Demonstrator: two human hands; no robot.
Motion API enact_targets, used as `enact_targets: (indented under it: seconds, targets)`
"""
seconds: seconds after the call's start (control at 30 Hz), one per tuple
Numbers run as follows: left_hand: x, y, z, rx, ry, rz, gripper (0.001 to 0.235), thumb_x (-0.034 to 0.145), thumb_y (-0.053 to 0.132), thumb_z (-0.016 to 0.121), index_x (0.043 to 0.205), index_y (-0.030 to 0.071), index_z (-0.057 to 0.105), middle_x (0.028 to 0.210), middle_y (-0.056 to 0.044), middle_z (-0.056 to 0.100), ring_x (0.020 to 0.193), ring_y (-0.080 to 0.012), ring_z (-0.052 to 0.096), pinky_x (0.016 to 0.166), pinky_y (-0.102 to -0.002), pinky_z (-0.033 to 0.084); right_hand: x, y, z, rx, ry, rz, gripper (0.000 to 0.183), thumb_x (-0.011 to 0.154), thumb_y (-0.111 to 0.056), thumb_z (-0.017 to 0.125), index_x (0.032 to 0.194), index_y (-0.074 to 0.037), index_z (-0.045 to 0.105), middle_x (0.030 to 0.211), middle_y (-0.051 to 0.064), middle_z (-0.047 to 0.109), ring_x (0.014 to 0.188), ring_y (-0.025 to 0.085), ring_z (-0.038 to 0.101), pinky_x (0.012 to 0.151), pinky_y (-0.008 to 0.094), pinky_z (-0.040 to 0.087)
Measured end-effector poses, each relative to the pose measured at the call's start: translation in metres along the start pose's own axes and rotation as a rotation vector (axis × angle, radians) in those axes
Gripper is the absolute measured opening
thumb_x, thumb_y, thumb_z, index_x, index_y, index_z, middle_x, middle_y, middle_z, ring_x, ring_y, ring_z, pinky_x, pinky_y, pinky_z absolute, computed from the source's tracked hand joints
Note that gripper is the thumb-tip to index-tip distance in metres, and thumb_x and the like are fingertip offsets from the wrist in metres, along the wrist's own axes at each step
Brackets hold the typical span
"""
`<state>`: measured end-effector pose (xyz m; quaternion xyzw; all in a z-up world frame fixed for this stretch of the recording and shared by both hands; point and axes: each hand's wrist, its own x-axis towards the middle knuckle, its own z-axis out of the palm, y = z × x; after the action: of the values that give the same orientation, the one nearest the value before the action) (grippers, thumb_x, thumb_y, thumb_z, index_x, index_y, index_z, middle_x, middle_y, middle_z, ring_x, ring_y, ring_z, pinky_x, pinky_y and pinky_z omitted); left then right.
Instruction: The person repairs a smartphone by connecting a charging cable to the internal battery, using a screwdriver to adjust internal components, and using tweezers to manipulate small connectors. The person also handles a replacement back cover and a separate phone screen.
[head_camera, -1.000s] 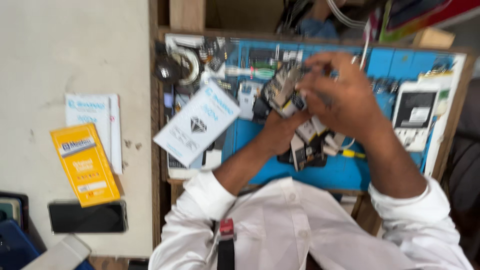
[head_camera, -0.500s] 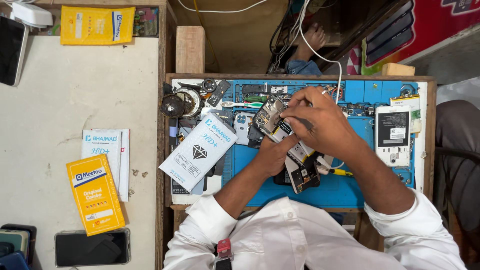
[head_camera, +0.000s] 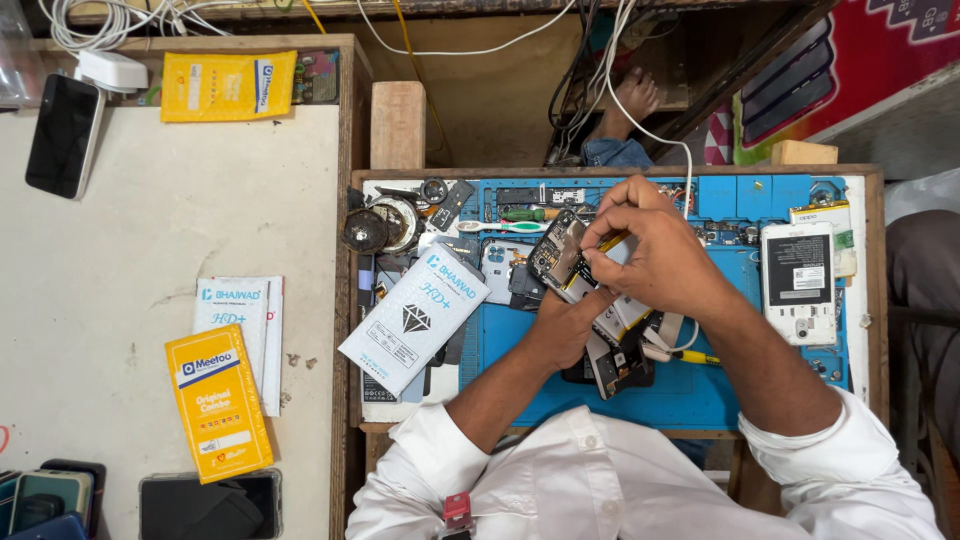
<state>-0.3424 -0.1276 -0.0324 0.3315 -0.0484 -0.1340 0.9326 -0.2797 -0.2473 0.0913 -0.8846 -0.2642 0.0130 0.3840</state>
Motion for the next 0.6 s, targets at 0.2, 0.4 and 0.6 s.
enact_targets:
  seconds: [0.2, 0.4, 0.6]
  targets:
    - [0.003, 0.000, -0.004, 0.006, 0.110, -0.021, 0.056, 0.099, 0.000, 0.062, 0.150, 0.005, 0.041, 0.135, -0.011, 0.059, 0.123, -0.0179, 0.061, 0.104, -0.034, 0.052, -0.006, 0.011, 0.003, 0.087, 0.127, -0.118, 0.012, 0.087, -0.009, 0.079, 0.098, -0.007, 0.076, 0.125, 0.009, 0.059, 0.120, 0.023, 0.057, 0.102, 0.037, 0.051]
    - [-0.003, 0.002, -0.002, 0.051, 0.075, 0.066, 0.054, 0.105, 0.000, 0.063, 0.155, 0.003, 0.044, 0.139, -0.010, 0.058, 0.127, -0.0168, 0.057, 0.107, -0.033, 0.050, -0.019, 0.007, 0.001, -0.019, 0.138, -0.151, 0.016, 0.090, -0.006, 0.080, 0.105, -0.008, 0.077, 0.143, 0.013, 0.060, 0.133, 0.030, 0.055, 0.109, 0.043, 0.046]
    - [-0.001, 0.009, 0.004, 0.026, 0.027, 0.130, 0.060, 0.103, -0.002, 0.062, 0.159, 0.007, 0.040, 0.146, -0.008, 0.053, 0.134, -0.0159, 0.054, 0.113, -0.032, 0.047, -0.016, -0.005, 0.009, 0.014, 0.139, -0.144, 0.017, 0.089, -0.004, 0.077, 0.105, -0.010, 0.077, 0.145, 0.014, 0.058, 0.134, 0.030, 0.055, 0.108, 0.045, 0.043]
